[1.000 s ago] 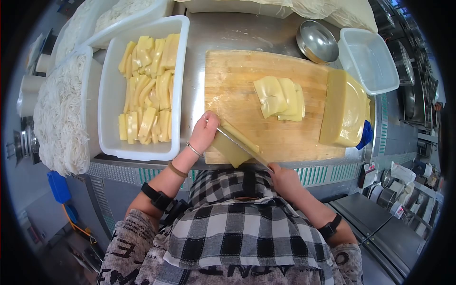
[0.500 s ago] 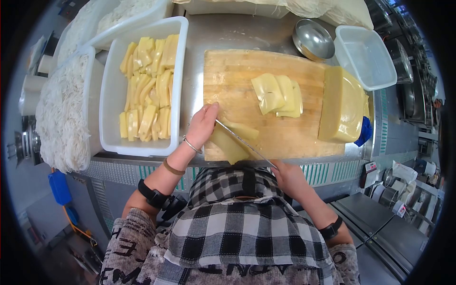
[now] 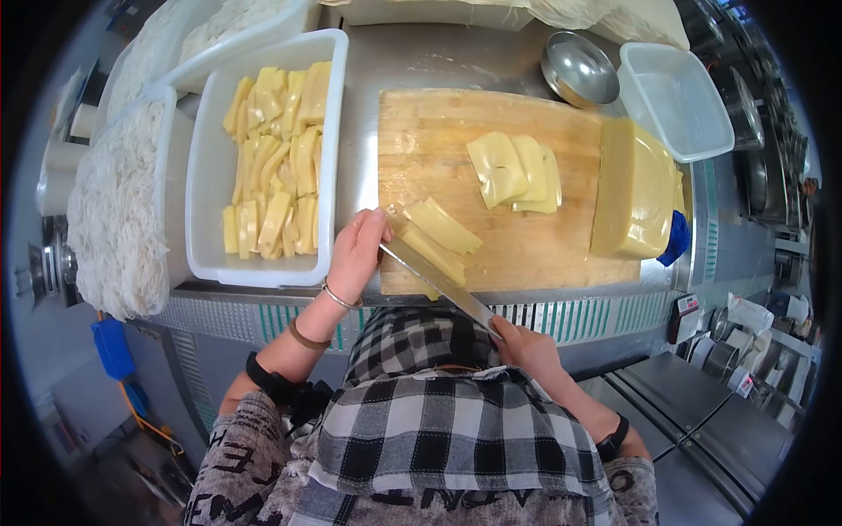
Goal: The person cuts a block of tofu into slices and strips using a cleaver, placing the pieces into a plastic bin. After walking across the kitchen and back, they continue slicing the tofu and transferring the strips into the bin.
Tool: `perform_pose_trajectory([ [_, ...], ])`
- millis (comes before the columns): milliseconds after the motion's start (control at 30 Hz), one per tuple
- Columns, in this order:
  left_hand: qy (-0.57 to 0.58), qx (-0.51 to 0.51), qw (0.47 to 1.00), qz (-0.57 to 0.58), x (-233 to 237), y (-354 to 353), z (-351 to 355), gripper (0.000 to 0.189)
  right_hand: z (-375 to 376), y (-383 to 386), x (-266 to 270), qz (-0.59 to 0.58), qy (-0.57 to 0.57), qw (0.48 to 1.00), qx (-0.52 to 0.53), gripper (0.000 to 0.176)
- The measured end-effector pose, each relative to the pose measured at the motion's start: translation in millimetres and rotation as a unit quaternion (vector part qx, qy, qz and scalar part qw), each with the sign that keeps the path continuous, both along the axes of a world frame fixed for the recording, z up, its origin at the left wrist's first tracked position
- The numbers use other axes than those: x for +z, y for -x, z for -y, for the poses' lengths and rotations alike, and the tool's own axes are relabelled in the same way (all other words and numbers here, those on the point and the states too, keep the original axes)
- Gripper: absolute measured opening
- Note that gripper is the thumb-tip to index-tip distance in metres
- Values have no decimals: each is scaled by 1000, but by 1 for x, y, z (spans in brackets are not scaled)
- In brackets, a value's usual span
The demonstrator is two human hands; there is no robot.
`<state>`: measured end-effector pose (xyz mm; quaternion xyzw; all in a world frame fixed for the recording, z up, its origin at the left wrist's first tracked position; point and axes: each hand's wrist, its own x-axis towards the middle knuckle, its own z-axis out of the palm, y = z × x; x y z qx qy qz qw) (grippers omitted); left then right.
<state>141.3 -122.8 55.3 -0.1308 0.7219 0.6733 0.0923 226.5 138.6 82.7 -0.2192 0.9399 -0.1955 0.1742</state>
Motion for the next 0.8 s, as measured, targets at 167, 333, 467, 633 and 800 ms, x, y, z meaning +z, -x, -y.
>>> perform_pose_trajectory([
  [167,-43,6,998,-36,-5,-5,0,29,3,-13,-13,-16,-22,1000,-5,34],
  [333,-25,-9,998,-49,-7,-2,-2,28,8,-18,-15,-18,-8,999,-26,37],
  [467,-14,-24,997,-73,-13,3,-2,28,12,-19,-17,-6,-17,999,-39,36],
  [633,-41,-11,998,-56,-27,9,-4,29,14,-14,-18,5,-17,999,-49,32],
  [800,-58,2,998,-33,-41,12,-2,29,18,-6,-22,40,-45,997,-48,23],
])
